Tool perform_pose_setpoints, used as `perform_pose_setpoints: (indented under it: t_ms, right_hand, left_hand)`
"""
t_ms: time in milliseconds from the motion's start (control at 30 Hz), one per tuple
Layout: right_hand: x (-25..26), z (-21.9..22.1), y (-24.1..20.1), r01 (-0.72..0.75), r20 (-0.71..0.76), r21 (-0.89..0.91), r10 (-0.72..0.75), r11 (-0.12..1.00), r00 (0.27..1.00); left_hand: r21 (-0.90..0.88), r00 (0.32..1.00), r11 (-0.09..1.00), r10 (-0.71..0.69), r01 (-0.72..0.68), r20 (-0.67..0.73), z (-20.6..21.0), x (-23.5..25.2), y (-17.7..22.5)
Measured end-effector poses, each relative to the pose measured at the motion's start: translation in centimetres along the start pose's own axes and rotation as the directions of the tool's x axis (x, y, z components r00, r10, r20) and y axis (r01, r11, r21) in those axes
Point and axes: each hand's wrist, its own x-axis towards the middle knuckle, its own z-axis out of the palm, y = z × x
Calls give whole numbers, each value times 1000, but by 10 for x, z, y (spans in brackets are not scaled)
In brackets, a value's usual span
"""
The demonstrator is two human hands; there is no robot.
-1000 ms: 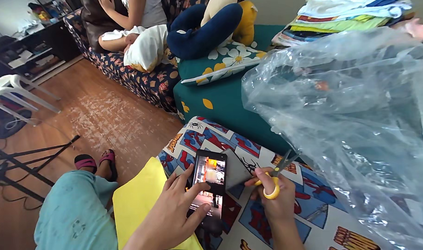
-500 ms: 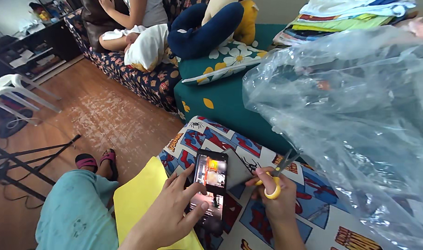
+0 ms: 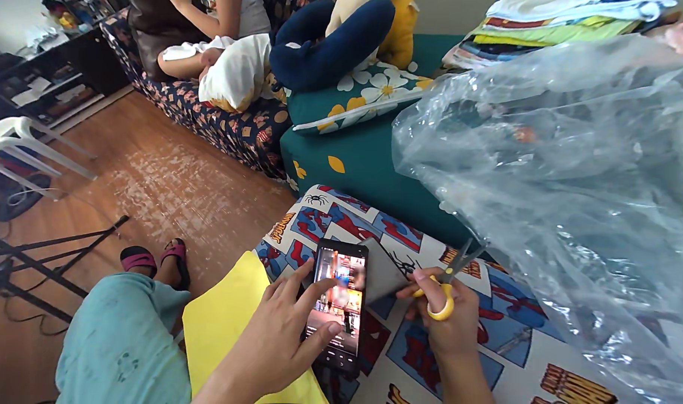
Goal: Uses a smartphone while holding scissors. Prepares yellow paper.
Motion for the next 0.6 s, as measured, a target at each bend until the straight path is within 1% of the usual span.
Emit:
perform_pose_setpoints:
  t_ms: [67,133,233,300,400,467,600]
  right_hand:
    - [0,0,0,-7,3,10,7,1000,1000]
    - [0,0,0,-6,5,9,6,1000,1000]
    - [0,-1,1,9,8,5,-9,1000,1000]
    - [0,-1,2,17,16,9,-18,1000,1000]
    - [0,-2,2,14,23,6,-14,1000,1000]
    - [1,-3,4,16,21,-5,-16,1000,1000]
    - [1,-3,4,22,24,-11,-22,1000,999]
  left_hand:
    - [27,1000,1000,-12,12,-13,0,3,2]
    - [84,999,996,6,-3,-36,0,6,5]
    - [175,992,981,95,-78,-89,2,7,2]
    - [133,980,978,174,-160,-101,0,5,-1]
    - [-4,953,963,265,-269,-147,-4,1,-3]
    - [-34,945,958,273,-283,-179,-5,-1,-4]
    - [2,946,965,258,-263,-194,-6,-3,-7]
